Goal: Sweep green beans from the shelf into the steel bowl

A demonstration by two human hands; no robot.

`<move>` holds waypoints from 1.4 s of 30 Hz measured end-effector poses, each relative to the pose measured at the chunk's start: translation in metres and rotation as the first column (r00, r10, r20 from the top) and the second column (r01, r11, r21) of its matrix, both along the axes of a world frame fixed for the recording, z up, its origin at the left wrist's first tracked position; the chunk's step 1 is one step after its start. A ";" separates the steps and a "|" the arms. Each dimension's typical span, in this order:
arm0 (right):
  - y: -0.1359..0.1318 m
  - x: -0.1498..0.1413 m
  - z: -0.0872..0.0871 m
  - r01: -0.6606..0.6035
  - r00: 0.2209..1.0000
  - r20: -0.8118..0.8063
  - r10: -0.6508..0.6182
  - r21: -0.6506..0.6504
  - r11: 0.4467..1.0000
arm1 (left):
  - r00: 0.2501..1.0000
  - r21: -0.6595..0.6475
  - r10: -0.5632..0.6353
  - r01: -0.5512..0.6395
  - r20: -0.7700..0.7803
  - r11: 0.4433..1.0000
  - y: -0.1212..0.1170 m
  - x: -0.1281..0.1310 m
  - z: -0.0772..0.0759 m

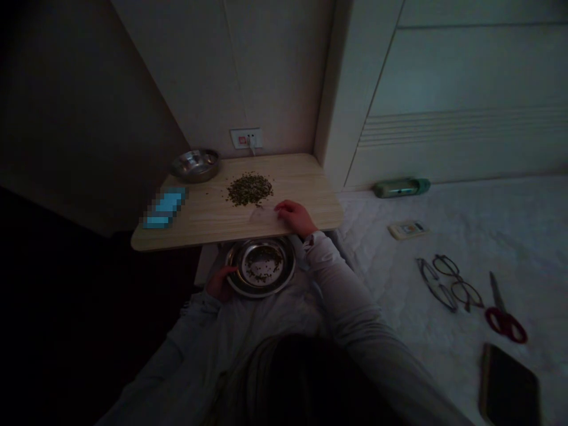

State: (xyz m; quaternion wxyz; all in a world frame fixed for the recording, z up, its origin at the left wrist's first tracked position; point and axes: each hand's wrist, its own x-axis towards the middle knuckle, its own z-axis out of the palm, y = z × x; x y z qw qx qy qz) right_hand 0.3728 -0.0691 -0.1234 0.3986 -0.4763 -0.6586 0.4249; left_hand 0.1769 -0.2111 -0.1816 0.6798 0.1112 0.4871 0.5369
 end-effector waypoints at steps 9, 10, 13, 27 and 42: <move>0.021 -0.005 -0.004 0.279 0.958 0.039 -0.285 0.117 0.953 | 1.000 0.010 0.001 -0.001 0.009 1.000 -0.001 0.002 0.005; 0.024 -0.007 -0.004 0.280 0.956 0.058 -0.289 0.125 0.952 | 1.000 0.009 -0.001 0.001 0.010 1.000 -0.001 0.001 0.004; 0.029 -0.010 -0.004 0.280 0.948 0.115 -0.298 0.147 0.949 | 1.000 -0.003 -0.006 0.006 0.008 1.000 -0.001 0.000 0.002; 0.025 -0.012 -0.003 0.220 0.933 0.258 -0.252 0.150 0.964 | 1.000 0.007 -0.026 0.026 0.000 1.000 -0.001 0.001 0.006; 0.023 -0.010 -0.007 0.165 0.960 0.205 -0.190 0.132 0.977 | 1.000 0.031 -0.021 0.020 0.018 0.999 -0.002 0.001 0.006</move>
